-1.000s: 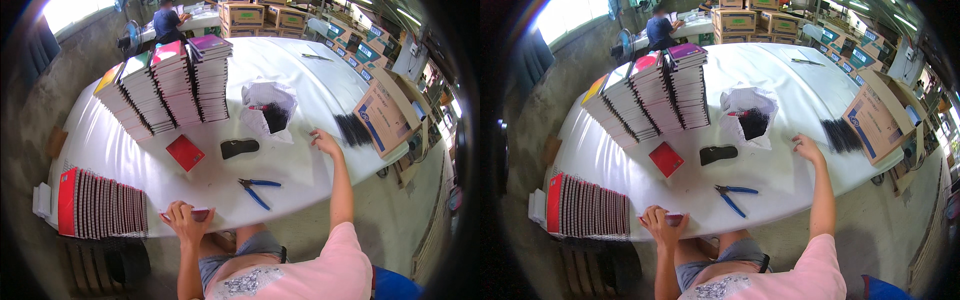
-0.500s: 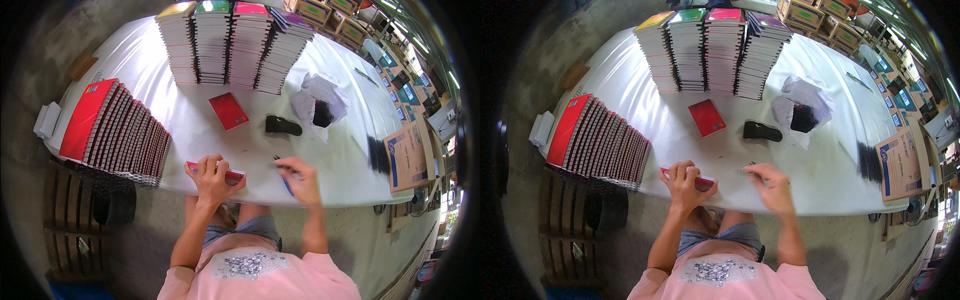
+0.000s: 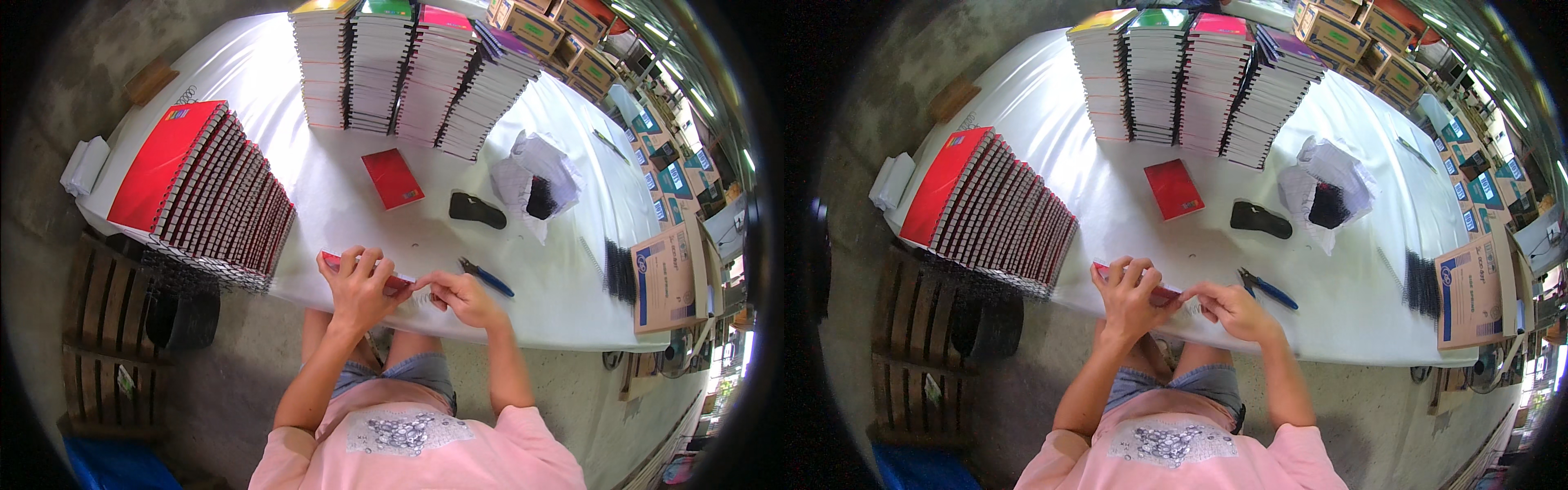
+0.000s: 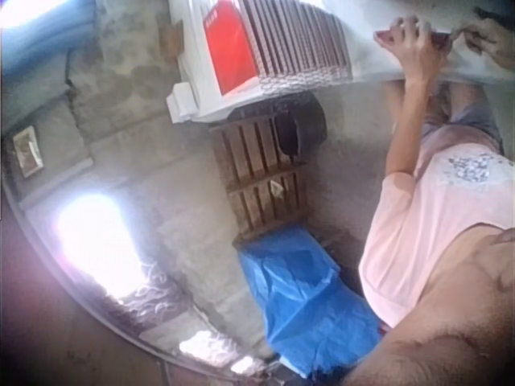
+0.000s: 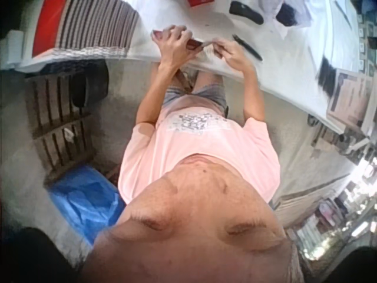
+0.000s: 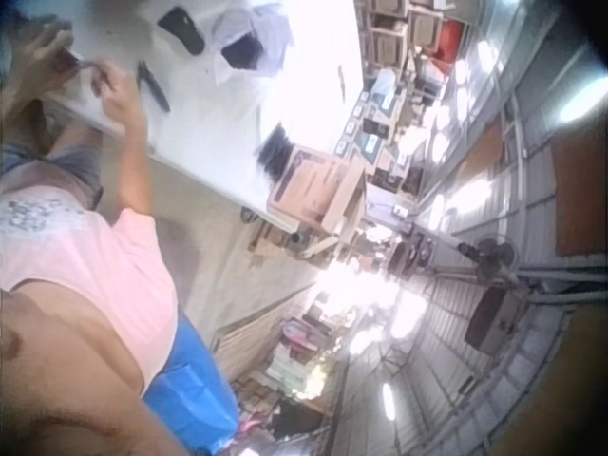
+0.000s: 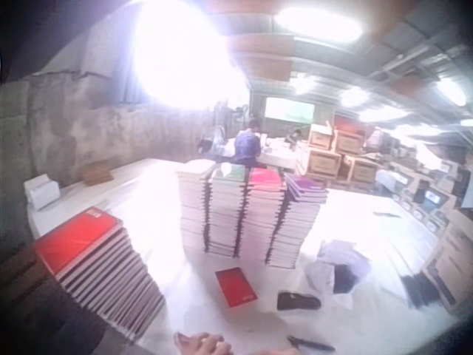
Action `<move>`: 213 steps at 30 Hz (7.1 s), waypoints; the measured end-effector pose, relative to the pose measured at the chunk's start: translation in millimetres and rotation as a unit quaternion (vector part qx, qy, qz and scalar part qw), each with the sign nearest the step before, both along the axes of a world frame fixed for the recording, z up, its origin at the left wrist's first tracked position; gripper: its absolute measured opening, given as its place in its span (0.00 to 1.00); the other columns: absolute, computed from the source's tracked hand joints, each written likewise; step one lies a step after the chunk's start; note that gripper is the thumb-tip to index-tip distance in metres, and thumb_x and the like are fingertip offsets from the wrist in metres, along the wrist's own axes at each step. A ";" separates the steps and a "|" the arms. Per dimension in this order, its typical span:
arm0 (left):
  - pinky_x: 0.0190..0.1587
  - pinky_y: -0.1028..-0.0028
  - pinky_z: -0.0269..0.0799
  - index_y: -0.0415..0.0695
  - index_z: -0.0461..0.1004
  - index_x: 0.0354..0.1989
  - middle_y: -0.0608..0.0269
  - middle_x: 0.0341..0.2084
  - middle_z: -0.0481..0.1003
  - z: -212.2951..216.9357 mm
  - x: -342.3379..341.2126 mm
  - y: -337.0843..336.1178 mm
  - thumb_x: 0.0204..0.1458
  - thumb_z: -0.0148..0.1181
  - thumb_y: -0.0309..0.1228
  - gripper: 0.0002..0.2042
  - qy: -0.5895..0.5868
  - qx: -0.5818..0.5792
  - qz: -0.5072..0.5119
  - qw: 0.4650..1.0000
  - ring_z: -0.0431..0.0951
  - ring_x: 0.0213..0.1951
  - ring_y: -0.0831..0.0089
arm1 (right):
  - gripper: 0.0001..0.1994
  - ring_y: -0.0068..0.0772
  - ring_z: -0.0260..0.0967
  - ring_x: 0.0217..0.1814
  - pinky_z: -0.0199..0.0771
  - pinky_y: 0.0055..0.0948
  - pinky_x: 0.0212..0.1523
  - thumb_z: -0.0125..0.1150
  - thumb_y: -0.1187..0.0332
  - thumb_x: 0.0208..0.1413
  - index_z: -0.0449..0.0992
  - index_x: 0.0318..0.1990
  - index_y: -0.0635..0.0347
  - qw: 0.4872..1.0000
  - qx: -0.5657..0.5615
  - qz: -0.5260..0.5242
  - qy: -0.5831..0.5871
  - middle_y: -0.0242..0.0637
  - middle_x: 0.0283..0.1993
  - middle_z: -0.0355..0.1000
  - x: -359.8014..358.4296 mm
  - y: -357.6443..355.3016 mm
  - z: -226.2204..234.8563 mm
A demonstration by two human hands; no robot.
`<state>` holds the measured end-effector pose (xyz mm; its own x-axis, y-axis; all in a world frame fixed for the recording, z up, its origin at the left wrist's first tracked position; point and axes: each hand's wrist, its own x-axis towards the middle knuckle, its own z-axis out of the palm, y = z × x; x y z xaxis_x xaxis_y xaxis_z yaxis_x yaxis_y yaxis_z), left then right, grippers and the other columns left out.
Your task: The person trims the excess metal coil from the spines of notebooks using pliers and stacks the notebooks into a larger pile.
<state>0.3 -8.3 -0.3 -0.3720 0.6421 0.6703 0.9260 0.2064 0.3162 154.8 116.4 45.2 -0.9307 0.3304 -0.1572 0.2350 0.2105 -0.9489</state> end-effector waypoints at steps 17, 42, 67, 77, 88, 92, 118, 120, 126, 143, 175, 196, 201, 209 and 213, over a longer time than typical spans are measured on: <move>0.43 0.42 0.52 0.50 0.70 0.24 0.70 0.28 0.68 3.4 -1.6 1.3 0.25 0.70 0.47 0.21 0.006 -0.006 0.001 1.000 0.67 0.41 0.66 | 0.10 0.22 0.59 0.31 0.64 0.21 0.37 0.45 0.77 0.58 0.73 0.43 0.61 0.996 0.002 -0.045 0.081 0.28 0.27 0.64 -7.2 8.4 -9.2; 0.51 0.51 0.53 0.47 0.70 0.32 0.63 0.37 0.68 16.1 -24.1 -11.8 0.34 0.68 0.43 0.20 -0.046 -0.123 -0.065 0.989 0.65 0.46 0.63 | 0.17 0.40 0.62 0.56 0.60 0.43 0.55 0.54 0.66 0.52 0.68 0.51 0.54 0.896 0.442 -0.037 0.006 0.45 0.55 0.63 -15.7 69.0 -23.5; 0.47 0.52 0.55 0.47 0.67 0.28 0.62 0.46 0.64 7.1 -23.0 -9.6 0.28 0.70 0.46 0.23 -0.081 -0.017 -0.120 0.989 0.60 0.50 0.58 | 0.16 0.38 0.73 0.48 0.69 0.29 0.51 0.53 0.83 0.40 0.79 0.39 0.63 0.961 -0.094 0.070 0.250 0.49 0.45 0.74 -26.6 32.1 -10.6; 0.47 0.58 0.56 0.47 0.70 0.27 0.57 0.49 0.62 4.6 -30.9 -6.0 0.27 0.69 0.51 0.24 -0.074 0.015 -0.147 0.986 0.60 0.49 0.58 | 0.21 0.36 0.74 0.45 0.70 0.27 0.49 0.48 0.89 0.32 0.79 0.37 0.65 0.992 0.088 0.028 0.089 0.45 0.44 0.75 -38.5 37.2 -12.8; 0.45 0.60 0.65 0.45 0.67 0.28 0.55 0.51 0.53 -9.9 -41.1 7.2 0.17 0.78 0.38 0.28 -0.254 0.071 -0.155 0.952 0.60 0.44 0.56 | 0.21 0.36 0.73 0.44 0.71 0.26 0.46 0.47 0.87 0.35 0.79 0.39 0.63 0.979 -0.009 0.003 0.204 0.48 0.43 0.75 -49.8 18.4 -4.1; 0.41 0.64 0.69 0.46 0.64 0.30 0.55 0.47 0.52 -16.5 -44.2 9.7 0.14 0.79 0.35 0.32 -0.322 0.099 -0.166 0.927 0.60 0.42 0.59 | 0.18 0.34 0.73 0.44 0.71 0.27 0.46 0.51 0.86 0.38 0.79 0.38 0.63 0.970 0.023 -0.004 0.242 0.45 0.43 0.75 -54.1 20.3 -0.2; 0.45 0.74 0.61 0.49 0.44 0.39 0.58 0.42 0.50 -42.3 -51.0 21.4 0.15 0.81 0.36 0.47 -0.380 0.094 -0.181 0.902 0.56 0.40 0.73 | 0.20 0.26 0.73 0.35 0.71 0.24 0.38 0.49 0.86 0.36 0.80 0.37 0.61 0.957 -0.051 0.019 0.283 0.39 0.35 0.77 -78.9 12.4 3.6; 0.47 0.72 0.61 0.49 0.44 0.39 0.58 0.43 0.50 -46.0 -52.9 22.5 0.17 0.81 0.37 0.47 -0.358 0.099 -0.204 0.906 0.56 0.42 0.72 | 0.20 0.27 0.73 0.35 0.71 0.24 0.38 0.49 0.85 0.35 0.80 0.37 0.60 0.983 0.032 -0.005 0.183 0.41 0.35 0.77 -90.8 20.3 -10.4; 0.43 0.75 0.63 0.47 0.50 0.39 0.59 0.43 0.55 -35.1 -46.9 21.0 0.27 0.77 0.37 0.38 -0.444 0.121 -0.193 0.867 0.59 0.39 0.77 | 0.20 0.38 0.71 0.44 0.69 0.27 0.43 0.48 0.83 0.40 0.76 0.43 0.61 0.947 0.226 -0.206 0.098 0.46 0.44 0.73 -61.0 35.5 2.9; 0.46 0.76 0.67 0.39 0.56 0.57 0.64 0.27 0.74 21.3 -6.1 -10.9 0.39 0.66 0.16 0.34 -0.405 0.305 -0.111 0.855 0.74 0.35 0.75 | 0.17 0.41 0.61 0.50 0.56 0.41 0.50 0.57 0.62 0.52 0.72 0.51 0.47 0.901 0.312 -0.270 0.134 0.38 0.48 0.65 3.2 -69.3 15.3; 0.46 0.75 0.71 0.34 0.66 0.46 0.48 0.44 0.71 83.9 8.0 -32.6 0.56 0.49 0.22 0.11 -0.514 0.506 -0.165 0.673 0.73 0.44 0.70 | 0.22 0.45 0.59 0.57 0.54 0.47 0.59 0.55 0.61 0.54 0.64 0.56 0.56 0.825 0.502 -0.232 -0.115 0.45 0.55 0.61 33.3 -14.4 -16.7; 0.45 0.79 0.67 0.35 0.73 0.37 0.56 0.41 0.74 212.5 -136.4 -128.3 0.49 0.56 0.18 0.06 -0.173 0.422 0.066 0.887 0.73 0.41 0.76 | 0.20 0.23 0.68 0.25 0.68 0.26 0.29 0.59 0.69 0.47 0.70 0.50 0.67 0.929 0.121 0.005 0.350 0.35 0.22 0.70 -254.0 -44.8 175.2; 0.50 0.72 0.67 0.38 0.73 0.34 0.57 0.39 0.75 172.1 -146.4 -130.8 0.51 0.55 0.22 0.03 -0.180 0.400 0.108 0.892 0.74 0.42 0.73 | 0.18 0.35 0.68 0.25 0.70 0.33 0.35 0.56 0.59 0.49 0.75 0.45 0.59 0.919 0.305 -0.008 0.248 0.41 0.23 0.71 -242.2 -59.7 174.0; 0.54 0.68 0.61 0.38 0.66 0.51 0.58 0.52 0.67 163.0 -136.8 -127.9 0.58 0.47 0.35 0.17 -0.172 0.479 0.124 0.852 0.67 0.53 0.67 | 0.23 0.40 0.67 0.47 0.67 0.34 0.48 0.60 0.59 0.49 0.70 0.52 0.57 0.915 0.311 -0.179 0.185 0.46 0.48 0.68 -213.0 41.5 87.6; 0.55 0.64 0.60 0.37 0.64 0.51 0.57 0.50 0.65 168.4 -107.5 -154.9 0.57 0.46 0.35 0.17 -0.092 0.569 0.142 0.805 0.63 0.56 0.65 | 0.28 0.46 0.64 0.55 0.64 0.36 0.55 0.63 0.53 0.44 0.69 0.52 0.58 0.841 0.448 -0.291 -0.084 0.47 0.54 0.65 -189.5 119.2 -17.9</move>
<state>-107.2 -163.2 168.1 -0.5561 -0.4764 0.6811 0.8084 -0.1195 0.5764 -34.7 235.6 27.4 -0.5591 0.7788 0.2844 0.6614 0.6258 -0.4134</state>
